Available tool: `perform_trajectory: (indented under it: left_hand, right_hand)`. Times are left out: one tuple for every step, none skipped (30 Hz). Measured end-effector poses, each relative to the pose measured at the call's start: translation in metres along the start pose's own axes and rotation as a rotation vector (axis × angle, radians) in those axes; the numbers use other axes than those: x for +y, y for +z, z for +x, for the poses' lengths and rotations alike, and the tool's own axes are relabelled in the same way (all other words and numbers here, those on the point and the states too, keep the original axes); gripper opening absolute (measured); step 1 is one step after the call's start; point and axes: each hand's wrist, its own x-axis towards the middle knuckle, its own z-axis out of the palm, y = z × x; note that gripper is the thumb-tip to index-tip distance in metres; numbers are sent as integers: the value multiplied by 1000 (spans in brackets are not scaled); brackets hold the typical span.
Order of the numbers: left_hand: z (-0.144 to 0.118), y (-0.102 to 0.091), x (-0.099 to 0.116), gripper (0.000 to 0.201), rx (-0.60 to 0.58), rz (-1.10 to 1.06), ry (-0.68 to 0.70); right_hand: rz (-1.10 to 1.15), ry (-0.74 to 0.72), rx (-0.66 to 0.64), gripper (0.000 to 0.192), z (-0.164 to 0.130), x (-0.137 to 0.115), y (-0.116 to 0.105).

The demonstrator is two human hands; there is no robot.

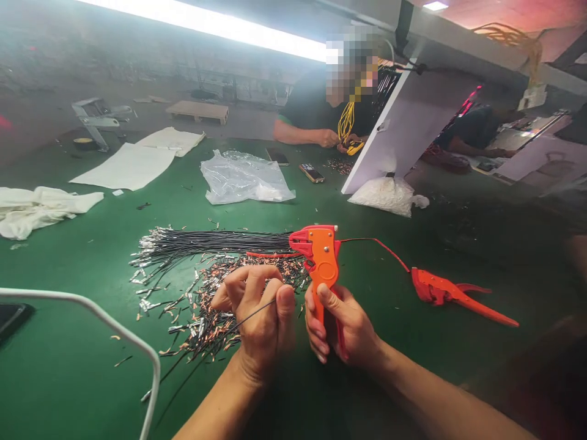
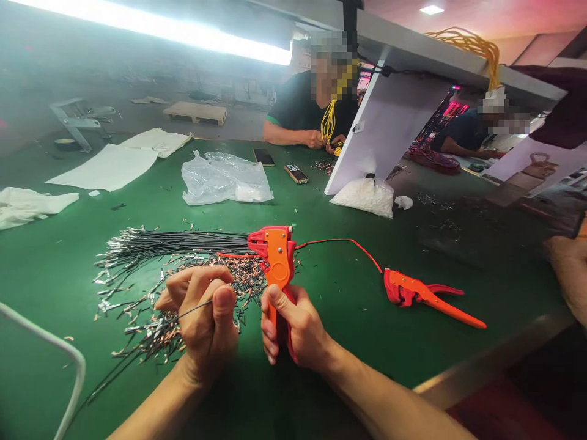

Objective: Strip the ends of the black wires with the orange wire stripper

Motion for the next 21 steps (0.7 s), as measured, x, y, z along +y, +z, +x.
perform_trajectory:
  left_hand:
    - [0,0,-1,33,-5,-3,-9]
    - [0,1,-1,33,-6,-11,-24]
    - [1,1,-2,34,-7,-23,-53]
    - [1,1,-2,34,-5,-37,-91]
    - [2,2,-3,34,-1,-51,-134]
    - [3,2,-3,34,3,-60,-177]
    - [4,2,-4,35,7,-65,-215]
    - [4,2,-4,35,12,-69,-244]
    - [5,2,-5,36,14,-73,-261]
    - [5,2,-5,36,10,-85,-267]
    - [4,2,-5,36,-3,-102,-266]
    - [4,1,-5,35,-23,-121,-258]
    - [3,1,-4,34,-52,-141,-240]
    - [2,1,-4,33,-85,-159,-214]
    - [1,1,-3,32,-114,-177,-184]
    - [0,1,-2,31,-136,-194,-150]
    - [0,1,-1,30,-150,-211,-120]
    - [-1,1,-1,31,-159,-229,-94]
    - [-1,2,0,31,-167,-245,-75]
    - [-1,2,0,32,-172,-256,-64]
    - [0,2,0,32,-178,-261,-60]
  right_hand:
    - [-2,-3,5,40,-1,1,0]
    - [-6,-5,7,40,-1,1,0]
    - [-6,-4,4,39,-1,1,0]
    - [-1,-8,1,38,-1,2,1]
    - [7,-25,0,36,0,1,1]
    - [16,-52,1,34,1,0,2]
    - [23,-87,7,31,3,-1,2]
    - [29,-128,19,29,4,-3,2]
    - [29,-167,38,27,6,-5,1]
    - [24,-204,60,25,7,-7,1]
    - [14,-231,84,23,8,-10,0]
    - [2,-255,112,21,9,-12,-1]
    - [-9,-276,135,18,9,-14,-2]
    - [-15,-287,145,16,9,-16,-3]
    - [-12,-288,146,15,8,-18,-4]
    - [-2,-282,142,15,8,-19,-4]
    - [10,-270,136,16,7,-20,-4]
    - [20,-261,129,17,6,-21,-3]
    - [24,-255,126,18,5,-22,-3]
    - [19,-253,124,18,5,-22,-2]
    - [5,-256,119,19,4,-22,-2]
